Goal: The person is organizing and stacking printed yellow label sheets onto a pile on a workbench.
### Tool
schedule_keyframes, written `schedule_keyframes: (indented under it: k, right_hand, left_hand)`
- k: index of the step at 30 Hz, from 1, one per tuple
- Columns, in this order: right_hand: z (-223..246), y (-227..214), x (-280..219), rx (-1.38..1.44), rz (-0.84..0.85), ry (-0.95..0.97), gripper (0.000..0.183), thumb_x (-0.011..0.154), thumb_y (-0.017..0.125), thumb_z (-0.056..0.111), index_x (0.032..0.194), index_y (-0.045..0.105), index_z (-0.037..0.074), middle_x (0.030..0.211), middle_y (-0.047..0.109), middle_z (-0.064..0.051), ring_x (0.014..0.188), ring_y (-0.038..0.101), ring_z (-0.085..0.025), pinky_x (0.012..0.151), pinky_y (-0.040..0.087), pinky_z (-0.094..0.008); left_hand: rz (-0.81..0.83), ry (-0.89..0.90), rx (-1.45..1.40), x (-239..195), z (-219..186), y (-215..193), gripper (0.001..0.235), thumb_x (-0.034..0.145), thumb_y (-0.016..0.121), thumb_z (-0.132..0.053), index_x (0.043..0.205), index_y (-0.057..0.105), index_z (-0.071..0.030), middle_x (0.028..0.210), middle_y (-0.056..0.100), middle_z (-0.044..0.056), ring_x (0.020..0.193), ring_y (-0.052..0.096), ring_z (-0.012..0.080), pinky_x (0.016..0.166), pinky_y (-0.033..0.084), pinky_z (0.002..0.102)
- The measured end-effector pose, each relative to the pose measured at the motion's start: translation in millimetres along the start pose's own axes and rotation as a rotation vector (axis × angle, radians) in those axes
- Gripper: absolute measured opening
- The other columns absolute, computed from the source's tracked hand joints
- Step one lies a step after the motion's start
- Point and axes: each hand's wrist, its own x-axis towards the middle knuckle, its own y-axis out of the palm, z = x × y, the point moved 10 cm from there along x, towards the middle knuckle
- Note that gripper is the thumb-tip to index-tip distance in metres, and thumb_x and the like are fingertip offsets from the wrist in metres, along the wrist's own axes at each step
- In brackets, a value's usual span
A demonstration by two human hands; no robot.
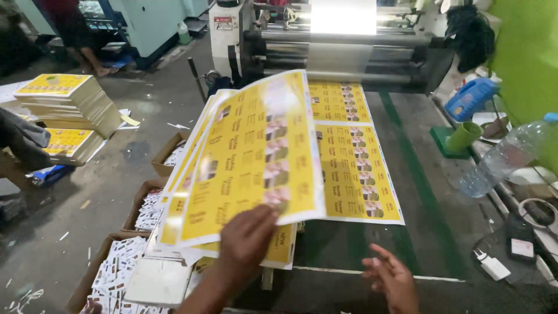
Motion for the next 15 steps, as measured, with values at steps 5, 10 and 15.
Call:
schedule_keyframes:
  k: [5,10,15]
  right_hand:
    - [-1,78,-49,0.059,0.331,-0.108,0.061,0.091,0.058,0.005,0.152,0.050,0.004,0.134,0.072,-0.023,0.108,0.068,-0.031,0.080,0.051,-0.041]
    - [-29,37,-29,0.486,0.317,-0.236,0.051,0.099,0.051,0.002,0.149,0.046,-0.004,0.131,0.064,-0.025,0.099,0.067,-0.034,0.063,0.056,-0.039]
    - [-37,-75,-29,0.273,-0.112,-0.287,0.040,0.101,0.057,0.009,0.141,0.054,0.001,0.113,0.068,-0.011,0.075,0.063,-0.014,0.048,0.049,-0.023]
  left_hand:
    - [0.214,0.082,-0.157,-43,-66,90,0.029,0.089,0.067,-0.013,0.114,0.067,0.002,0.124,0.068,0.017,0.114,0.067,0.0332,0.098,0.049,0.048]
    - [0.415,0.042,-0.325,-80,-95,108,0.040,0.098,0.068,-0.027,0.124,0.065,0.004,0.134,0.064,0.021,0.134,0.055,0.0397,0.112,0.036,0.056]
    - [0.358,-0.162,-0.197,-84,-23,49,0.035,0.089,0.080,-0.022,0.117,0.071,-0.002,0.129,0.071,0.013,0.127,0.065,0.0293,0.106,0.046,0.047]
